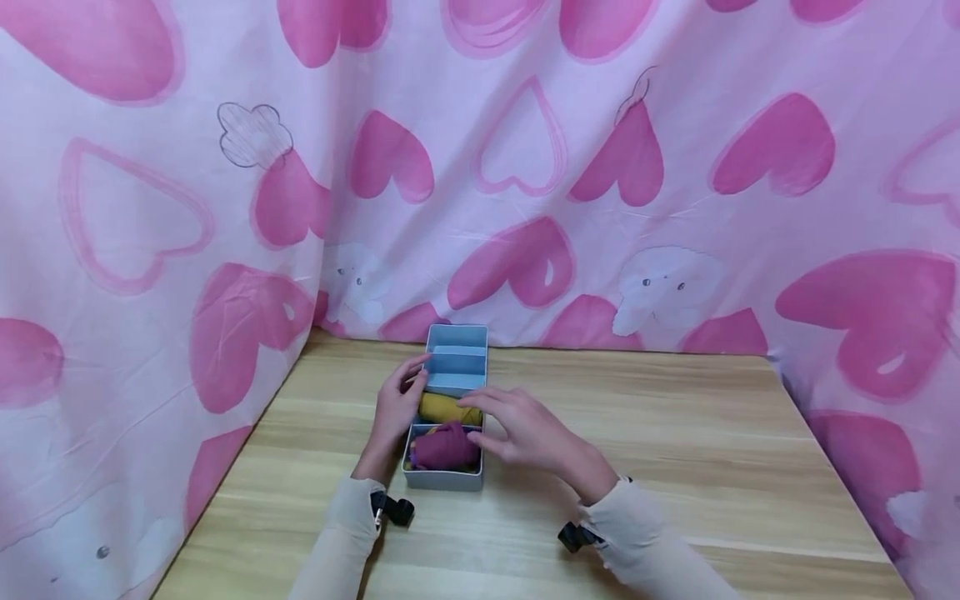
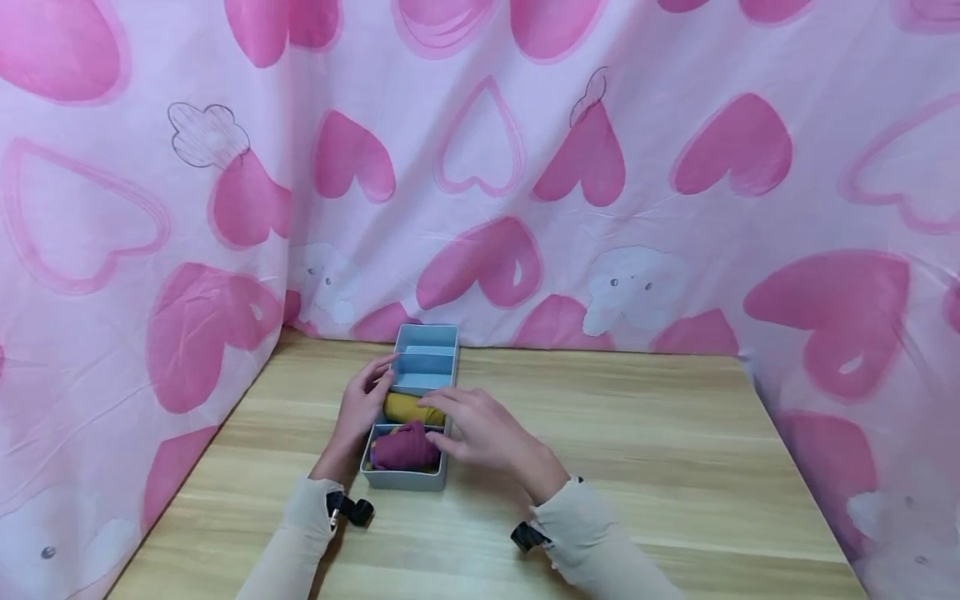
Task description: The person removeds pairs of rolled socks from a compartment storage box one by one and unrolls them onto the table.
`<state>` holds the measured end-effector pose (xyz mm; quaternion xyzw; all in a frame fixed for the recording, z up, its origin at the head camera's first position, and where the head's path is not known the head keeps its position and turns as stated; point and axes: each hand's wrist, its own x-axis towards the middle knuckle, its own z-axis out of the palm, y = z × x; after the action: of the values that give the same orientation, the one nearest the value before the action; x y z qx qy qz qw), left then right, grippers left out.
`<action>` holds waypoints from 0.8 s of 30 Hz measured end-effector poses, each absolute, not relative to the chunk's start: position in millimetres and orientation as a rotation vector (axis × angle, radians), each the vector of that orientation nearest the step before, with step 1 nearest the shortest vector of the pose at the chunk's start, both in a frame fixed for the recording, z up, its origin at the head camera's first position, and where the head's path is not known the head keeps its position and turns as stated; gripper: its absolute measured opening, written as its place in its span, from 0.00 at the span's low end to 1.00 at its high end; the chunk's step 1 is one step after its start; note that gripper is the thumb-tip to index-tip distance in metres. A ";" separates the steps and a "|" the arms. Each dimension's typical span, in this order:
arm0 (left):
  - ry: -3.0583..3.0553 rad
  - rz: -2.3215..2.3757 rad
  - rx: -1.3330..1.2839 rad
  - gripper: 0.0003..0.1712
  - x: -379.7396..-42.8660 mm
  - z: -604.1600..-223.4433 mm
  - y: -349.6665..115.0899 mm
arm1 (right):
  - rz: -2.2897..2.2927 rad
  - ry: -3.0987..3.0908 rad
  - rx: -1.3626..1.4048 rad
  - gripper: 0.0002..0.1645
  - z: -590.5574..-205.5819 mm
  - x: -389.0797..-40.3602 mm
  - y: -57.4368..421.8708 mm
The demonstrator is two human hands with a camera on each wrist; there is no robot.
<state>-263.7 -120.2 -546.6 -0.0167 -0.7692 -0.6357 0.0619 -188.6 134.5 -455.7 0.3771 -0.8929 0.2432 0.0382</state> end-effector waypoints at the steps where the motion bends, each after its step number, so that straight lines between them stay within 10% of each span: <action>1: -2.327 -1.917 -0.048 0.19 -262.9 -546.6 -122.2 | 0.753 -2.749 1.173 0.30 -455.7 -188.3 131.0; 24: -2.331 -1.996 -0.071 0.22 -262.9 -544.3 -124.7 | 0.659 -2.875 1.218 0.31 -469.9 -185.6 100.5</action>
<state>-262.9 -124.7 -544.3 -0.0232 -0.7589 -0.6498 0.0359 -185.6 100.5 -469.9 0.3817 -0.9006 0.2064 -0.0248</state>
